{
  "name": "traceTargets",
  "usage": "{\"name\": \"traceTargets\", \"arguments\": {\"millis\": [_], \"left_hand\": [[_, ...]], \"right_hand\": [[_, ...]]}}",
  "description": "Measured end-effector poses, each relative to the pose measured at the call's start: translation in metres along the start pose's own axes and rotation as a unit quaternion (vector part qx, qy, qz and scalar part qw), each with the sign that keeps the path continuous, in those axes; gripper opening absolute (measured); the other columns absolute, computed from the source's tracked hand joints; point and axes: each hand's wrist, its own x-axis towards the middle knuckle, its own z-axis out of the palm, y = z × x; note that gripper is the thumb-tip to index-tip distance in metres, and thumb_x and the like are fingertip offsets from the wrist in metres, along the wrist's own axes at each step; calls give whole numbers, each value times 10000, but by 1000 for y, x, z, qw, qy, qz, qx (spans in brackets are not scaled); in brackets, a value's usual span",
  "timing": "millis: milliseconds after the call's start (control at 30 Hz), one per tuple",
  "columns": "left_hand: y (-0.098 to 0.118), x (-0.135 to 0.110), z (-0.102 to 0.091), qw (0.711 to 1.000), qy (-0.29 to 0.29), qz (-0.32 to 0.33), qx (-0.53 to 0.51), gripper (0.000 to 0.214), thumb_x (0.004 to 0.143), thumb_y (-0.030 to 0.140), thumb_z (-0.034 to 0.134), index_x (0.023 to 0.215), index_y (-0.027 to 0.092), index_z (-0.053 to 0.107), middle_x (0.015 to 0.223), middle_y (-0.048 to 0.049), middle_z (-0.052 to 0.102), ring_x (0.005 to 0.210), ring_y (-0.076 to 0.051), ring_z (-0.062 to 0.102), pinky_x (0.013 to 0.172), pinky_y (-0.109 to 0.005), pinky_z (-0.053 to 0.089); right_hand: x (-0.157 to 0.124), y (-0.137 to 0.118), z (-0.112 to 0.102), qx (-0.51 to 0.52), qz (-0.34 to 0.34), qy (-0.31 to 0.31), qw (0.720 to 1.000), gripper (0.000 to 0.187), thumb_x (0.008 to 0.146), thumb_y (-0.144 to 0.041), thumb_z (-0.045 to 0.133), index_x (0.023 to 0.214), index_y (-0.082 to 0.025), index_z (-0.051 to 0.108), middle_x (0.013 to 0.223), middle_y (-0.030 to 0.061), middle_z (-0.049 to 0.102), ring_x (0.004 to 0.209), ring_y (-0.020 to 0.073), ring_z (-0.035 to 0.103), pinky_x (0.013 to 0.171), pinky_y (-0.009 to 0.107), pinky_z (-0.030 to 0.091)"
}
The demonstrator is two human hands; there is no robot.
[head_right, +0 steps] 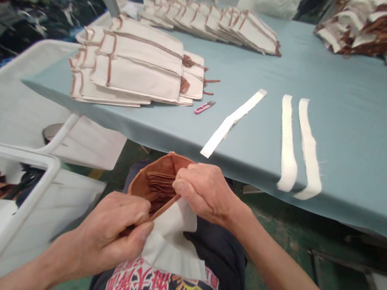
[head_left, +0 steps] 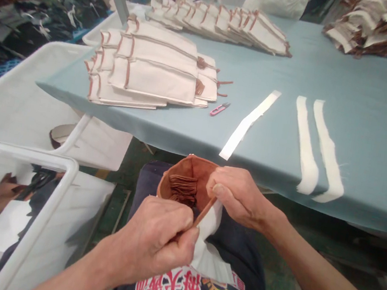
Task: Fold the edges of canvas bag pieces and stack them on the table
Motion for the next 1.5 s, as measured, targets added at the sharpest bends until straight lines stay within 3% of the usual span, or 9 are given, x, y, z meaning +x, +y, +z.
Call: {"name": "traceTargets", "arguments": {"millis": [233,467,667,867,1067,1200,1300,1400,1500], "left_hand": [[10,-7,22,996,64,-37,-58,367,821,30,522,624,188,256,541,95,276,474,-50,241,491,-248,192],[10,-7,35,993,118,-4,-14,387,867,42,527,579,198,320,499,83,340,454,-68,280,482,-285,218],[14,6,42,992,106,55,40,373,895,102,506,532,183,470,471,30,541,411,-88,431,465,-300,281],[10,9,42,987,90,45,128,245,894,139,519,672,155,621,581,-9,685,478,-136,611,451,-256,390],[33,11,55,967,1,85,238,158,841,107,589,696,166,609,618,-26,667,472,-194,603,385,-322,441],[44,14,59,960,-17,117,255,144,819,97,614,689,160,603,651,-50,671,523,-211,630,382,-333,446],[49,14,67,964,-22,134,229,206,807,119,650,624,169,568,542,-33,617,411,-187,567,306,-311,324],[54,12,84,970,-28,154,187,265,820,143,658,579,181,554,458,-27,565,330,-164,494,272,-302,178],[59,6,113,971,-56,178,149,237,825,134,651,599,190,607,492,-52,617,353,-162,509,292,-318,197]], "right_hand": [[-5,22,28,3,-7,71,997,538,1109,-458,169,643,-244,331,557,-29,382,531,151,316,585,333,255],[-17,14,22,25,51,59,997,547,1114,-439,211,641,-226,385,577,-21,430,537,138,382,570,305,284],[-7,-24,-10,127,136,-63,981,574,1094,-532,229,807,-186,586,741,24,642,669,152,574,652,282,409],[11,-61,-26,111,182,-140,967,406,1070,-402,316,856,-191,588,800,20,646,702,158,555,659,292,390],[7,-51,-23,153,248,-147,945,524,1083,-515,283,834,-192,612,774,27,631,695,162,546,642,283,410],[-12,-49,-24,288,311,-155,892,659,1017,-721,268,906,-189,640,792,32,642,692,165,552,619,278,438],[-27,-48,-20,326,327,-133,877,681,968,-779,336,910,-179,653,827,55,658,726,183,565,668,306,463],[-39,-45,-13,357,348,-121,859,607,1018,-684,335,937,-179,660,860,75,682,751,193,588,703,326,472],[-43,-45,-11,327,364,-131,862,607,1033,-651,321,926,-169,674,847,75,675,737,185,572,687,317,461]]}}
